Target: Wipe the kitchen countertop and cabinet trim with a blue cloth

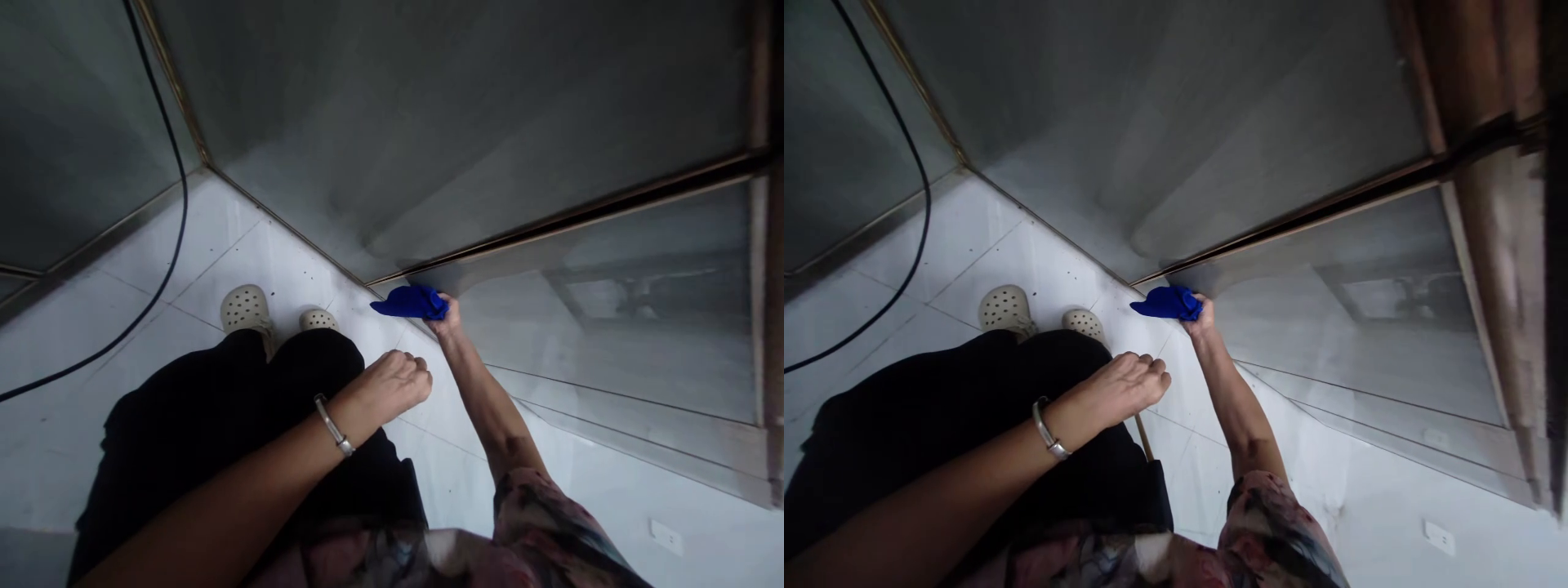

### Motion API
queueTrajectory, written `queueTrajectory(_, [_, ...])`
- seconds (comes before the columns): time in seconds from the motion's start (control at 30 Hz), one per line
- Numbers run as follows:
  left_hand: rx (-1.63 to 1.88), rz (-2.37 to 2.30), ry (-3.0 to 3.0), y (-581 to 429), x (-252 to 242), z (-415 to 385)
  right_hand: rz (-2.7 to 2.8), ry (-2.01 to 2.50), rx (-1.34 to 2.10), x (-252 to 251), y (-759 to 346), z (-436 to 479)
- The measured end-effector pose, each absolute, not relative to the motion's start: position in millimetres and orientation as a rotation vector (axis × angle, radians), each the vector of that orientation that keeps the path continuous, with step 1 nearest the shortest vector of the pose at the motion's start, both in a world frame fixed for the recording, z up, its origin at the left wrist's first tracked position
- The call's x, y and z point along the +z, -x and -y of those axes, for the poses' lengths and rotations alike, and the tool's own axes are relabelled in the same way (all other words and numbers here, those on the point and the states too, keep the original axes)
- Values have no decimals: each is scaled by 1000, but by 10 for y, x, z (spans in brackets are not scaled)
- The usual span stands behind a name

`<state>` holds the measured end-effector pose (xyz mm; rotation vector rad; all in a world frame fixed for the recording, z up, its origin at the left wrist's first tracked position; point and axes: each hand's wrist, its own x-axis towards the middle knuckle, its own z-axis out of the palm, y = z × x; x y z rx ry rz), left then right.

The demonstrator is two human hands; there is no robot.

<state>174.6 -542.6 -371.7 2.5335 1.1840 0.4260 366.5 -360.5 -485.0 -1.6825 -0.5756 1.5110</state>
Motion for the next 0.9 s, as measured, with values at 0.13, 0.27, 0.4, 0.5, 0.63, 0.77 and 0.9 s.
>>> queueTrajectory(0.13, [426, -1104, -2535, -1742, -3736, 5411, 611, 1651, 1490, -4170, -3862, 3569])
queueTrajectory(0.27, [393, -1160, -2519, -1678, -3734, 5350, 735, 1535, 1425, -3456, -4070, 3595])
queueTrajectory(0.4, [388, -1198, -2510, -1640, -3723, 5348, 861, 1312, 1281, -2902, -4171, 3719])
queueTrajectory(0.5, [356, -1195, -2512, -1645, -3698, 5357, 944, 1182, 1194, -2811, -4040, 3802])
queueTrajectory(0.63, [340, -1198, -2510, -1641, -3654, 5359, 1025, 1070, 995, -3089, -3706, 3828])
queueTrajectory(0.77, [402, -1239, -2518, -1628, -3649, 5376, 1024, 1024, 800, -3449, -3449, 3827])
queueTrajectory(0.9, [469, -1291, -2536, -1631, -3721, 5387, 946, 1222, 952, -3942, -3170, 3837])
